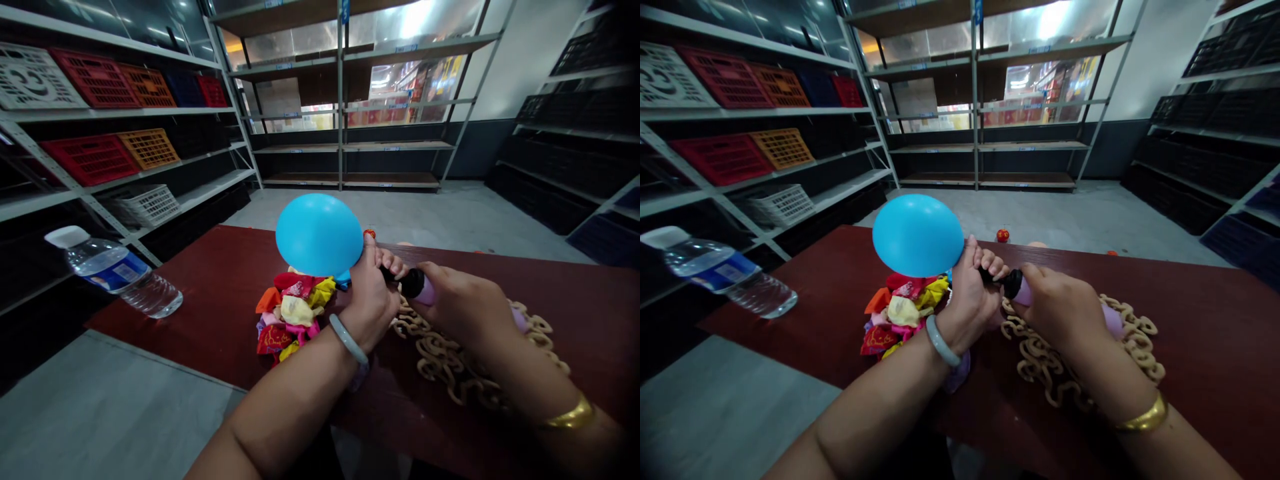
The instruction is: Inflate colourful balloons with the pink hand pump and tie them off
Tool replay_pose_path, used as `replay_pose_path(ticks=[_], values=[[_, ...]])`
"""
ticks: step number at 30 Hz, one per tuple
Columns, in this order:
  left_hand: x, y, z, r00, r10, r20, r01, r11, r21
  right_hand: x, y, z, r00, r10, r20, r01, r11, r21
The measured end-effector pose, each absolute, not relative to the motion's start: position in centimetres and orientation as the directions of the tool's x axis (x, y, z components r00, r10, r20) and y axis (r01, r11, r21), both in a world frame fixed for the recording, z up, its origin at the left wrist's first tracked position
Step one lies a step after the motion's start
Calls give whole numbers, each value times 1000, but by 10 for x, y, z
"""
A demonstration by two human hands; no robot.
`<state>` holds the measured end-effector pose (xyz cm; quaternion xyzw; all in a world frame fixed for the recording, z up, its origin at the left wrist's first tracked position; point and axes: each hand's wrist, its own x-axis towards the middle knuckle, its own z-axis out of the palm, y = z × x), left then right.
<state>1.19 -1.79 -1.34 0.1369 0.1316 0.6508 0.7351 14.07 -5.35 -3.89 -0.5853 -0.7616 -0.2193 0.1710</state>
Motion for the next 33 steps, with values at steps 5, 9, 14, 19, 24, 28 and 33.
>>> replay_pose_path(ticks=[5, 9, 14, 19, 24, 28, 33], values=[[-19, 3, -2, 55, 998, -8, -916, 53, 398, 152, -48, -36, -238, 828, 508, 970, 233, 76], [-55, 22, 11, -76, 997, 8, -914, -72, 400, 169, -45, -28, -209, 853, 478, 975, 216, 41], [-63, 27, 12, -119, 992, 46, -926, -127, 355, 180, -44, -25, -194, 861, 470, 981, 184, 68], [-36, 16, 1, -66, 998, 11, -936, -66, 345, 166, -49, -31, -201, 852, 484, 979, 157, 130], [-1, -6, -10, 85, 996, -15, -924, 84, 373, 148, -55, -35, -227, 830, 510, 973, 171, 155], [13, -18, -14, 124, 992, -33, -908, 127, 399, 141, -57, -37, -252, 827, 503, 968, 214, 133], [-6, -9, -4, 97, 995, 19, -904, 80, 419, 145, -52, -36, -266, 818, 510, 962, 259, 86]])
